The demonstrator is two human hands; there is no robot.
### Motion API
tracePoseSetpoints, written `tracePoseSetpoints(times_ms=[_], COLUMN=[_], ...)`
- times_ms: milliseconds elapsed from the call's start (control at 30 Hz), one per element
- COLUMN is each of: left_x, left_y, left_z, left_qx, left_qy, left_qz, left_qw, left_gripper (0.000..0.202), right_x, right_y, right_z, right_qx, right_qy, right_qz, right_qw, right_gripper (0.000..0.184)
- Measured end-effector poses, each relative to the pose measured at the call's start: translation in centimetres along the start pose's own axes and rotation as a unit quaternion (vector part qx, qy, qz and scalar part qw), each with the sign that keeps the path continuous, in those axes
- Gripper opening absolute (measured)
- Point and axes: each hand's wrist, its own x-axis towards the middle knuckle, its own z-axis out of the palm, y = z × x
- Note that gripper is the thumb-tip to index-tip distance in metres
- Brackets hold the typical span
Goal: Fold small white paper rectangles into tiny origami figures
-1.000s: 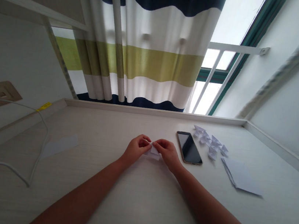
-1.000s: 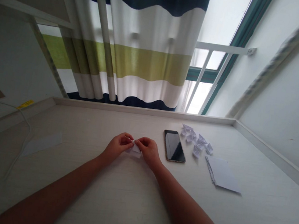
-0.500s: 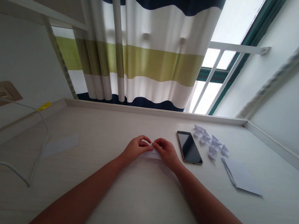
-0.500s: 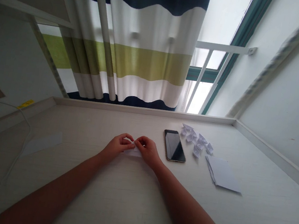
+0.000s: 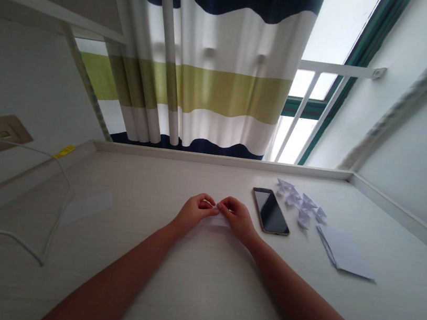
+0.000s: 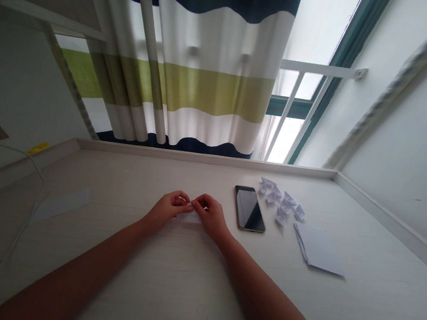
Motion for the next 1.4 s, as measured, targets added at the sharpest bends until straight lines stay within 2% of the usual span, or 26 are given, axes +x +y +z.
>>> tracePoseSetpoints(times_ms=[233, 467, 700, 967, 1200, 1400], left_x=[0.11, 0.22, 0.23, 0.13, 0.09, 0.20], left_y=[-0.06, -0.18, -0.37, 0.39, 0.07, 0.02], left_z=[-0.07, -0.09, 0.03, -0.21, -0.13, -0.22], left_qx=[0.005, 0.004, -0.072, 0.030, -0.034, 0.020], left_qy=[-0.005, -0.009, -0.066, -0.039, -0.049, -0.027], left_qz=[0.003, -0.009, -0.048, -0.004, -0.036, -0.017], left_qw=[1.000, 1.000, 0.994, 0.999, 0.998, 0.999], left_gripper=[0.033, 0.033, 0.031, 0.029, 0.033, 0.028], right_x=[0.01, -0.03, 0.09, 0.00, 0.15, 0.28], right_y=[-0.28, -0.45, -0.39, -0.31, -0.06, 0.07], right_z=[-0.20, -0.11, -0.37, -0.20, -0.38, -0.70], right_qx=[0.003, -0.040, -0.042, -0.030, -0.024, -0.017], right_qy=[-0.027, -0.017, -0.004, -0.002, 0.020, 0.038], right_qz=[0.027, 0.010, 0.001, 0.001, -0.004, 0.008], right_qw=[0.999, 0.999, 0.999, 1.000, 0.999, 0.999], right_gripper=[0.019, 0.019, 0.018, 0.018, 0.020, 0.022])
